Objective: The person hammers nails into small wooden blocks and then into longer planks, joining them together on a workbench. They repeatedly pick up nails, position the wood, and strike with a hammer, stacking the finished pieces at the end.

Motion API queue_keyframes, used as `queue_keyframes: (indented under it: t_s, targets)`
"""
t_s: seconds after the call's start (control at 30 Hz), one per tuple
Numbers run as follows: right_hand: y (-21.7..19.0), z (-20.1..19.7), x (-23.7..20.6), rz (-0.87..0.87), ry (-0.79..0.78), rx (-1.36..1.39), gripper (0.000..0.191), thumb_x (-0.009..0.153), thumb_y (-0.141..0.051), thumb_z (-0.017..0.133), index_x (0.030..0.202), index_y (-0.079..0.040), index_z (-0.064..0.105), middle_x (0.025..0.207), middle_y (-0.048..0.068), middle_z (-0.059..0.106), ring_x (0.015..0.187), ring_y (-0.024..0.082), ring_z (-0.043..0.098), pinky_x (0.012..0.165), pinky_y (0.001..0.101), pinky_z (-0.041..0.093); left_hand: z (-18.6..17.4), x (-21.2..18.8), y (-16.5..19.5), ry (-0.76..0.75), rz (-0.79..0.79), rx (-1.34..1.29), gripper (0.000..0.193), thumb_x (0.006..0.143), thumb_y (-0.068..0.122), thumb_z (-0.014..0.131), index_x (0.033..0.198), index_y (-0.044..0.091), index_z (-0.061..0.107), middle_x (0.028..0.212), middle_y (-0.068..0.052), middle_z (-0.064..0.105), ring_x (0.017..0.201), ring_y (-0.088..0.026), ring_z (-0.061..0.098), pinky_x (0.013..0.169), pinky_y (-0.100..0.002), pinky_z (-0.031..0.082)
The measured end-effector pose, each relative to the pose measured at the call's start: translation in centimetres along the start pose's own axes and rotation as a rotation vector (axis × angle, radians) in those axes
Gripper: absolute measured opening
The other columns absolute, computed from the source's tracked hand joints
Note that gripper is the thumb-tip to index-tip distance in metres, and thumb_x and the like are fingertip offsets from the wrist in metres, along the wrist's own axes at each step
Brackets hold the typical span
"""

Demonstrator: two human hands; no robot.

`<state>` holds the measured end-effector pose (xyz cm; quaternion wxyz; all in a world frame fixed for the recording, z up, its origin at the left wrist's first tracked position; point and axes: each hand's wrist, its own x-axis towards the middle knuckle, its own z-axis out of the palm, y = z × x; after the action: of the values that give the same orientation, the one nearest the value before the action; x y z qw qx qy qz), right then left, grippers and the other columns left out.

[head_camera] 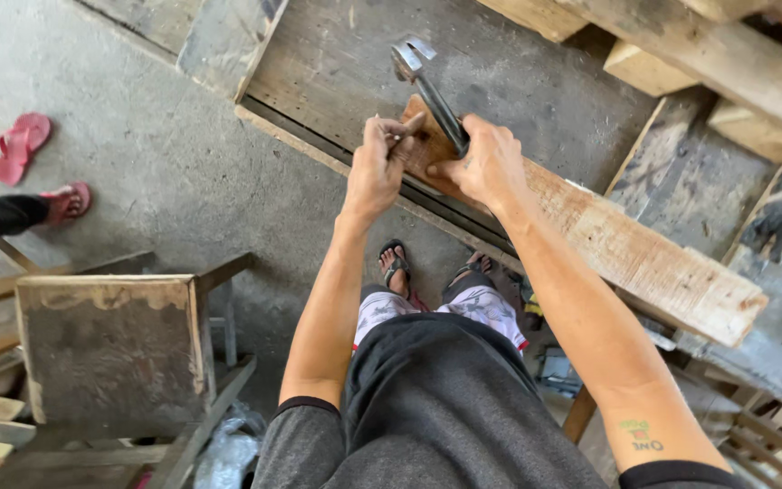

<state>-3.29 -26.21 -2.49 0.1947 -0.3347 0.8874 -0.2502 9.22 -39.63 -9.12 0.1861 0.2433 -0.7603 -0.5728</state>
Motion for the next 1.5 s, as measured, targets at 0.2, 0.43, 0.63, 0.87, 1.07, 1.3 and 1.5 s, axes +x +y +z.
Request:
queue_keyframes:
  t_s: [0.2,0.43,0.63,0.87,1.07,1.3,1.5]
  targets:
    - [0.5,0.4,-0.1,-0.036,0.048,0.066,0.058,0.062,-0.032,0.098,0.099,-0.001,0.068,0.088,0.020,0.072,0.081,0.040,0.071,0.070,0.0480,0.053,0.4,-0.4,-1.3,0.095,0.292,-0.181,0.011,0.097,-0.002,0.072,0.107,0.000,0.073,0.108,-0.013,0.076,0.107,-0.025,0.072,0.110,-0.037,0.045]
    - [1.8,1.5,-0.1,-0.059,0.058,0.031,0.055,0.063,-0.032,0.099,0.091,0.001,0.065,0.091,0.022,0.071,0.086,0.043,0.069,0.074,0.0502,0.053,0.8,-0.4,-2.0,0.208,0.329,0.031,0.021,0.093,-0.006,0.071,0.112,0.002,0.076,0.105,-0.010,0.076,0.099,-0.021,0.076,0.111,-0.037,0.053]
    - [2.4,0.7,0.2,-0.493,0.357,-0.021,0.040,0.080,-0.028,0.089,0.095,0.002,0.067,0.108,0.027,0.068,0.093,0.046,0.068,0.079,0.0457,0.055,1.9,-0.4,-2.5,0.259,0.409,0.074,0.018,0.094,-0.002,0.073,0.111,0.001,0.073,0.113,-0.012,0.073,0.105,-0.027,0.074,0.095,-0.034,0.058]
    - [0.5,-5.5,-8.7,-0.159,0.075,0.267,0.034,0.108,-0.021,0.046,0.134,0.001,0.047,0.085,0.011,0.073,0.056,0.016,0.065,0.046,0.0345,0.050,2.4,-0.4,-2.1,0.356,0.443,0.035,0.014,0.096,0.002,0.074,0.109,0.003,0.073,0.110,-0.010,0.073,0.101,-0.026,0.074,0.089,-0.034,0.061]
    - [0.4,-5.1,-11.6,-0.233,-0.028,-0.106,0.049,0.106,-0.026,0.051,0.150,-0.004,0.046,0.067,0.015,0.066,0.052,0.022,0.060,0.049,0.0361,0.047,2.3,-0.5,-2.2,0.278,0.377,0.014,0.023,0.093,0.002,0.074,0.116,0.003,0.074,0.109,-0.010,0.072,0.094,-0.023,0.073,0.080,-0.032,0.060]
    - [-0.3,-5.0,-12.7,-0.364,0.140,0.162,0.057,0.111,-0.024,0.048,0.159,0.001,0.033,0.079,0.008,0.070,0.060,0.016,0.067,0.050,0.0310,0.055,1.8,-0.6,-1.6,0.340,0.500,0.032,0.014,0.095,0.003,0.074,0.108,0.004,0.070,0.111,-0.009,0.070,0.106,-0.029,0.072,0.089,-0.036,0.060]
    - [1.3,-3.2,-11.8,-0.176,0.028,-0.024,0.054,0.104,-0.024,0.056,0.153,-0.003,0.046,0.071,0.009,0.068,0.061,0.018,0.066,0.059,0.0361,0.052,2.4,-0.3,-2.8,0.253,0.423,0.019,0.013,0.095,0.002,0.074,0.106,0.002,0.069,0.111,-0.010,0.071,0.098,-0.028,0.073,0.084,-0.035,0.059]
